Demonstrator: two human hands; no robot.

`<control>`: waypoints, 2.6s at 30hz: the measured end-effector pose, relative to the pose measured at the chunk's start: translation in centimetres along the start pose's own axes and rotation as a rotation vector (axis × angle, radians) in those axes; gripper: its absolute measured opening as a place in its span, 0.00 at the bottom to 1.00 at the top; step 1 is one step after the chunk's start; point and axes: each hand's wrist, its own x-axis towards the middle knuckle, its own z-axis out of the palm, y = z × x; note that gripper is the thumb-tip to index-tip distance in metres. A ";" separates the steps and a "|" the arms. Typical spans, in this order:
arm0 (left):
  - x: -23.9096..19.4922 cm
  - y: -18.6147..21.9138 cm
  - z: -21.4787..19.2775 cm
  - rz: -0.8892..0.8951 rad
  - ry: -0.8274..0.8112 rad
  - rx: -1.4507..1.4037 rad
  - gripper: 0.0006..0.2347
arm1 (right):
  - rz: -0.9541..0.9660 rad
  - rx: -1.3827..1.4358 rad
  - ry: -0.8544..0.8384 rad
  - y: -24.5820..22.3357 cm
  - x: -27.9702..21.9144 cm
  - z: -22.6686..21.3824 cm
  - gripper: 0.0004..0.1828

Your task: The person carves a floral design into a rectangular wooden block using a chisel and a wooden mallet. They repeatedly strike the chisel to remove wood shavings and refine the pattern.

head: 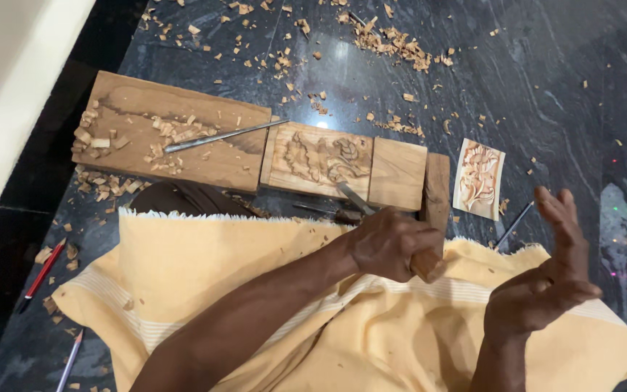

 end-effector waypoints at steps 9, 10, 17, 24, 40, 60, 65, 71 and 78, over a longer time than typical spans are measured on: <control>-0.1 -0.7 -0.1 -0.045 0.034 0.017 0.13 | -0.074 -0.092 -0.047 -0.5 0.2 0.3 0.51; 0.0 -0.7 -0.1 -0.042 0.029 0.014 0.13 | -0.075 -0.085 -0.048 -0.6 0.3 0.4 0.51; 0.5 -0.9 -0.4 -0.047 0.031 0.016 0.13 | -0.112 -0.107 -0.052 -1.3 0.4 0.4 0.50; 0.4 -0.5 -0.2 -0.045 0.046 -0.011 0.12 | -0.126 -0.143 -0.041 -1.4 0.5 0.3 0.49; 0.5 -1.4 0.0 -0.086 0.066 -0.002 0.10 | -0.184 -0.007 -0.004 -0.9 0.2 1.4 0.51; 1.5 -2.1 1.7 -0.107 0.130 0.042 0.13 | -0.090 -0.008 0.099 -0.1 1.6 3.1 0.57; 2.4 -2.9 2.7 -0.197 0.120 0.107 0.10 | 0.071 -0.104 -0.177 0.9 2.2 5.1 0.58; 3.0 -3.6 2.6 -0.252 0.179 0.106 0.10 | -0.076 0.108 0.029 1.8 5.0 3.7 0.54; 3.6 -4.1 3.2 -0.274 0.194 0.142 0.13 | -0.019 0.173 -0.185 4.8 5.8 4.8 0.53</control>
